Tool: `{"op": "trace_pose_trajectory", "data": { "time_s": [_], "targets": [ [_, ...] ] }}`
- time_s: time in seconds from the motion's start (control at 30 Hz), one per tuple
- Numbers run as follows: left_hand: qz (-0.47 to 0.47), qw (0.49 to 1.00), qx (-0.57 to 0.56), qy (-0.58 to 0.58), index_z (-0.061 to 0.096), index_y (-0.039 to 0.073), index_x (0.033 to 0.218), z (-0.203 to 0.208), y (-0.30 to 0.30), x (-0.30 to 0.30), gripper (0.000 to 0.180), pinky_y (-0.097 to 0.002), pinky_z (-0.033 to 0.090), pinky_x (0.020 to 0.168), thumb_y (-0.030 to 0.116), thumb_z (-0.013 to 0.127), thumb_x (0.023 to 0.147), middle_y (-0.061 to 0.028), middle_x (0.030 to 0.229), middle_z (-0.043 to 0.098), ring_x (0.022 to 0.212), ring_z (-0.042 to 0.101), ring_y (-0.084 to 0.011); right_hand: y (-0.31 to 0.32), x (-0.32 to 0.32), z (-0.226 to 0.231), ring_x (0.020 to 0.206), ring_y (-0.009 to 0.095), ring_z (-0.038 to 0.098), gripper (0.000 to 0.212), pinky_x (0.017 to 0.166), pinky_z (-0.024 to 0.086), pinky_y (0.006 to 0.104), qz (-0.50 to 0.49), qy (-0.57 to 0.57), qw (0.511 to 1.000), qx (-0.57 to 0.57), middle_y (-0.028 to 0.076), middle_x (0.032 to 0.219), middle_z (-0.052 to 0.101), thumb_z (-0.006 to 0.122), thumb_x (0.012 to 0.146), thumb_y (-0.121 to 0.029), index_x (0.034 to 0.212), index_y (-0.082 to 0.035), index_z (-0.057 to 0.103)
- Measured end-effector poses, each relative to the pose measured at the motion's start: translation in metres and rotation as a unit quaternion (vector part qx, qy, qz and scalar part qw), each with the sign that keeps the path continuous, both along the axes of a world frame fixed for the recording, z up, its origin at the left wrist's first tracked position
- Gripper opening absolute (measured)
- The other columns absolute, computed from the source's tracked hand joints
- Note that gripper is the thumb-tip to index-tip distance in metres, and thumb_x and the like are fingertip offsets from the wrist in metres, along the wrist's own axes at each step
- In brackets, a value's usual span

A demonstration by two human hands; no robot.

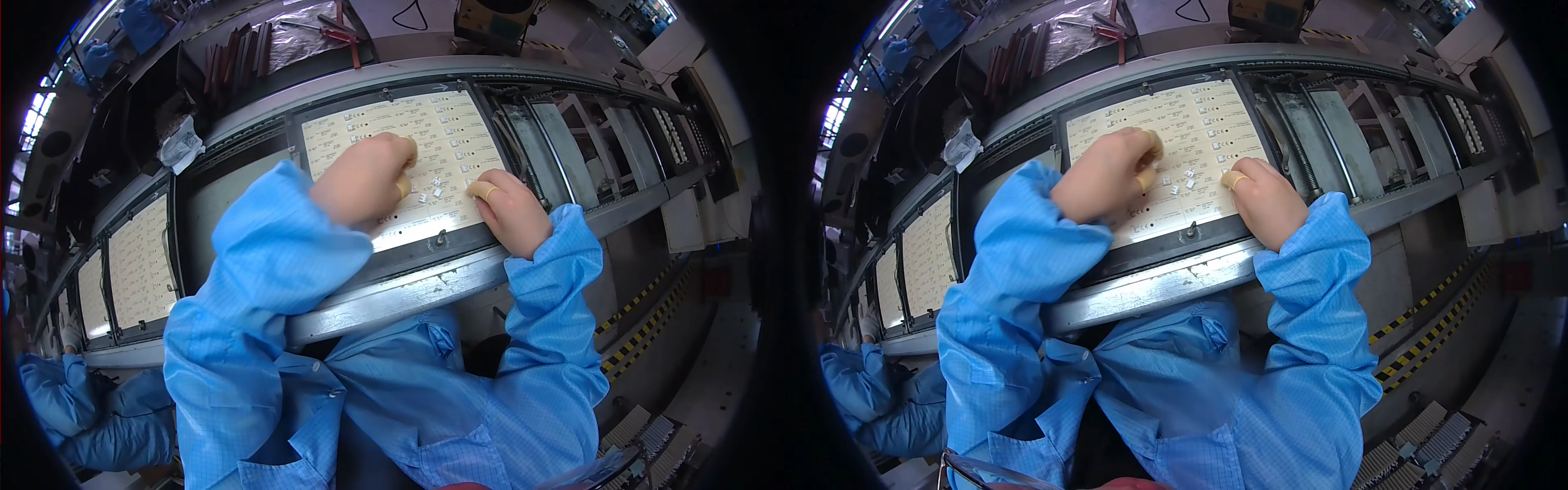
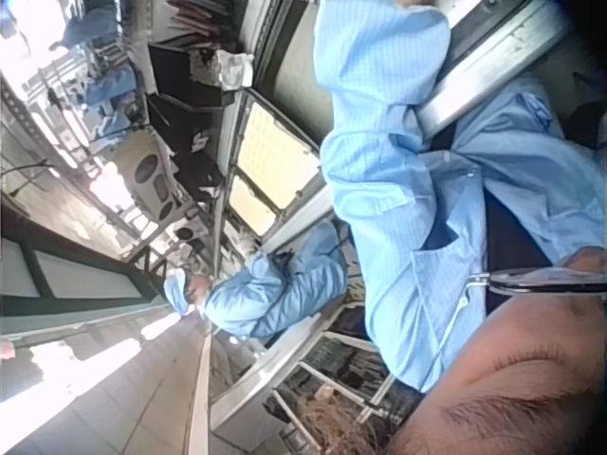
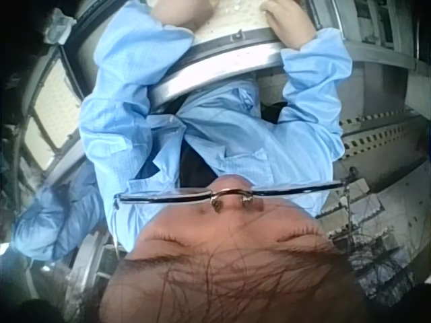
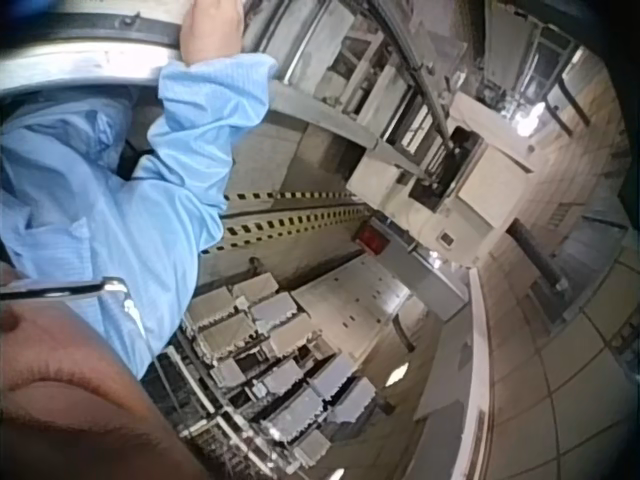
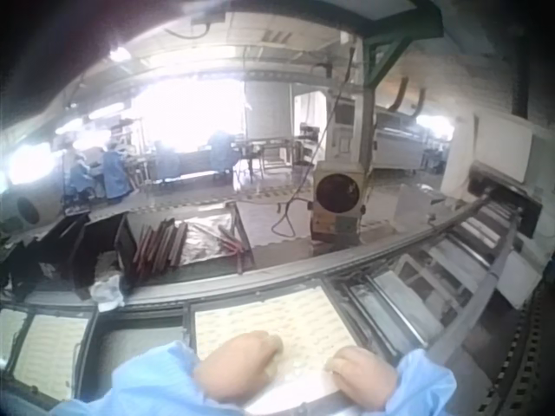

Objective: The recorder is assembling and inspecting electronic circuit boards on a production line, placing components and marking boards with a stylus.

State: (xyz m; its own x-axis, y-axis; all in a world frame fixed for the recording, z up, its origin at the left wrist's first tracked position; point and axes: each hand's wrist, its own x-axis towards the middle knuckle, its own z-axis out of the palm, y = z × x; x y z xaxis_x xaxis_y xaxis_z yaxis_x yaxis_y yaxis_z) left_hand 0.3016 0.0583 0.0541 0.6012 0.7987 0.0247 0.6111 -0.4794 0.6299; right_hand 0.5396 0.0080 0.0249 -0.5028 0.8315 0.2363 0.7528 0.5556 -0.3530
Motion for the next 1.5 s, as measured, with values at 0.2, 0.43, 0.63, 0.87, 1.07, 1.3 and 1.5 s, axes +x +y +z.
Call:
{"op": "trace_pose_trajectory", "data": {
  "time_s": [0.2, 0.43, 0.63, 0.87, 1.07, 1.3, 1.5],
  "targets": [
    [0.037, 0.996, -0.016, -0.075, 0.06, -0.003, 0.092, -0.005, -0.039, -0.035, 0.02, -0.0358, 0.049, 0.07, 0.005, 0.059, 0.073, -0.0183, 0.087, 0.056, 0.078, 0.059, -0.032, -0.002, -0.022, 0.022, 0.089, 0.029, 0.054, 0.019, 0.08, 0.046, 0.0356, 0.019, -0.008, 1.0, -0.011, 0.012, 0.091, 0.055, 0.06, 0.076, -0.001, 0.096, -0.001, 0.061],
    [0.112, 0.98, -0.008, -0.163, 0.063, 0.002, 0.089, -0.036, -0.062, -0.031, 0.018, -0.0339, 0.049, 0.075, 0.001, 0.063, 0.07, -0.013, 0.09, 0.055, 0.085, 0.056, -0.0294, 0.015, -0.033, 0.002, 0.088, 0.028, 0.054, 0.016, 0.077, 0.046, 0.0355, 0.024, -0.019, 0.999, -0.028, 0.011, 0.089, 0.055, 0.063, 0.077, -0.007, 0.092, -0.002, 0.061],
    [0.11, 0.986, 0.079, -0.103, 0.063, 0.002, 0.089, -0.042, -0.062, -0.021, 0.016, -0.0319, 0.047, 0.075, 0.003, 0.065, 0.074, -0.011, 0.091, 0.054, 0.086, 0.054, -0.026, 0.009, -0.021, 0.007, 0.083, 0.029, 0.056, 0.013, 0.075, 0.047, 0.0361, -0.003, 0.013, 1.0, -0.022, 0.011, 0.086, 0.056, 0.062, 0.078, -0.006, 0.091, -0.003, 0.06],
    [0.127, 0.987, 0.091, -0.042, 0.063, 0.003, 0.082, -0.038, -0.059, -0.017, 0.012, -0.0391, 0.044, 0.076, 0.009, 0.063, 0.072, -0.0129, 0.083, 0.057, 0.083, 0.052, -0.0309, -0.005, -0.002, 0.022, 0.081, 0.03, 0.057, 0.013, 0.073, 0.047, 0.0355, -0.027, 0.022, 0.999, -0.016, 0.013, 0.083, 0.057, 0.061, 0.079, -0.005, 0.091, -0.002, 0.059],
    [0.034, 0.993, 0.097, 0.065, 0.061, 0.002, 0.078, -0.016, -0.05, -0.009, 0.008, -0.0374, 0.044, 0.075, 0.005, 0.058, 0.071, -0.0131, 0.082, 0.057, 0.084, 0.053, -0.0296, -0.012, 0.01, 0.027, 0.073, 0.021, 0.058, 0.015, 0.065, 0.048, 0.0294, -0.059, 0.066, 0.995, -0.039, 0.01, 0.082, 0.056, 0.061, 0.077, 0.001, 0.091, -0.002, 0.059],
    [-0.092, 0.938, 0.258, 0.21, 0.061, -0.002, 0.093, -0.014, -0.064, -0.007, 0.023, -0.0328, 0.044, 0.078, 0.01, 0.052, 0.076, -0.0109, 0.091, 0.056, 0.087, 0.053, -0.0251, -0.01, 0.025, 0.021, 0.072, 0.021, 0.058, 0.017, 0.064, 0.048, 0.0284, -0.065, 0.054, 0.993, -0.082, 0.01, 0.084, 0.056, 0.061, 0.075, 0.003, 0.091, -0.002, 0.06],
    [-0.089, 0.928, 0.275, 0.234, 0.06, -0.004, 0.103, -0.012, -0.07, -0.008, 0.029, -0.0308, 0.043, 0.081, 0.011, 0.052, 0.079, -0.0106, 0.095, 0.056, 0.09, 0.053, -0.024, -0.009, 0.027, 0.013, 0.085, 0.03, 0.057, 0.011, 0.079, 0.048, 0.0363, -0.046, 0.031, 0.996, -0.075, 0.013, 0.087, 0.055, 0.06, 0.077, 0.0, 0.087, 0.0, 0.061]
  ]
}}
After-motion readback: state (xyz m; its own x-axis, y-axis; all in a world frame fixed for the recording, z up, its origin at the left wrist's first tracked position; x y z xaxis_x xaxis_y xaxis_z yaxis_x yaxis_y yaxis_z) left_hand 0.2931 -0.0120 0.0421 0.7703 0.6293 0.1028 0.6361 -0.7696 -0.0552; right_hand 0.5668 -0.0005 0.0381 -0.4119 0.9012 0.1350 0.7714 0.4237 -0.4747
